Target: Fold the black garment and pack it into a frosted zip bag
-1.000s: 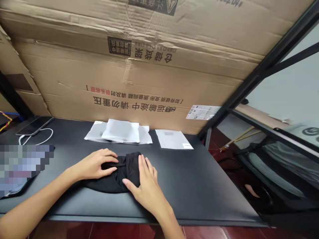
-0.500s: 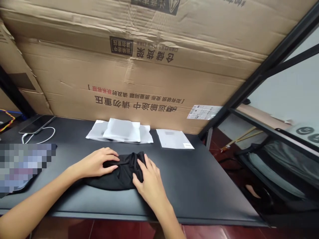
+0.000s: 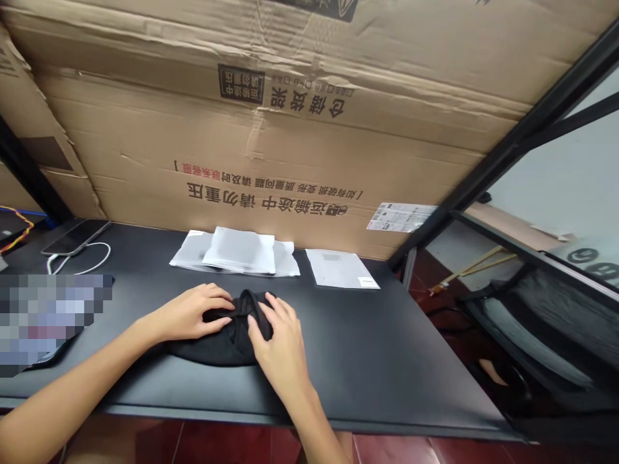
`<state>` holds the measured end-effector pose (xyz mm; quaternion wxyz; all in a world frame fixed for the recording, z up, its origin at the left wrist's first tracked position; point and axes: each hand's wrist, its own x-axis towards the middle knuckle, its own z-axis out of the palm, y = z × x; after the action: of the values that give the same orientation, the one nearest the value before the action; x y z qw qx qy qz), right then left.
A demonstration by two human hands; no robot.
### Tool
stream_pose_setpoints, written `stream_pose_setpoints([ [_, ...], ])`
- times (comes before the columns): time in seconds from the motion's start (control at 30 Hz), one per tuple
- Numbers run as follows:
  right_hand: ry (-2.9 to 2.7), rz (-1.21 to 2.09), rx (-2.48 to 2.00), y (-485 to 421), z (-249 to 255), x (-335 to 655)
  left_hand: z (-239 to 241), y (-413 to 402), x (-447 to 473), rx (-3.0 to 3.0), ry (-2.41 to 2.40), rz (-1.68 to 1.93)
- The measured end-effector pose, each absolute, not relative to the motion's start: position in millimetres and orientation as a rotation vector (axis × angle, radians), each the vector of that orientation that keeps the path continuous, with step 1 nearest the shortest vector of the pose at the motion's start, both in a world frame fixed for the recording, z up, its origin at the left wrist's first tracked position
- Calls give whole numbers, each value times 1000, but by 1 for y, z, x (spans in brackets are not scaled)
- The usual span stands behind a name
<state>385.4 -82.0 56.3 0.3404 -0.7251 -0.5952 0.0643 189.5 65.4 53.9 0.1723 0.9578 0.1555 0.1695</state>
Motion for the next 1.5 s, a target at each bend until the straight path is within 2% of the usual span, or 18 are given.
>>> stream_pose_setpoints([
  [0.2,-1770,362,-1942,-92,53,373,54,66,188,2672,509,537],
  [0.4,-1389,115,-2095,-102,57,395,57,67,188,2675,600,599],
  [0.57,-1420,-38,-2281,-106,40,384,55,69,187,2674,612,607],
  [0.67,-1432,-37,-2234,-102,29,375,53,70,186,2678,550,557],
  [0.87,-1217,190,-2029,-93,34,395,56,70,187,2658,559,618],
  [1.1,-1095,-36,-1842,-95,65,422,54,68,188,2652,563,539],
  [1.27,-1378,-129,-1669,-104,67,399,50,69,188,2561,533,557],
  [1.4,-1919,100,-1545,-115,51,369,48,73,187,2503,539,536],
  [1.5,-2065,295,-1559,-122,49,359,47,75,187,2400,606,525],
])
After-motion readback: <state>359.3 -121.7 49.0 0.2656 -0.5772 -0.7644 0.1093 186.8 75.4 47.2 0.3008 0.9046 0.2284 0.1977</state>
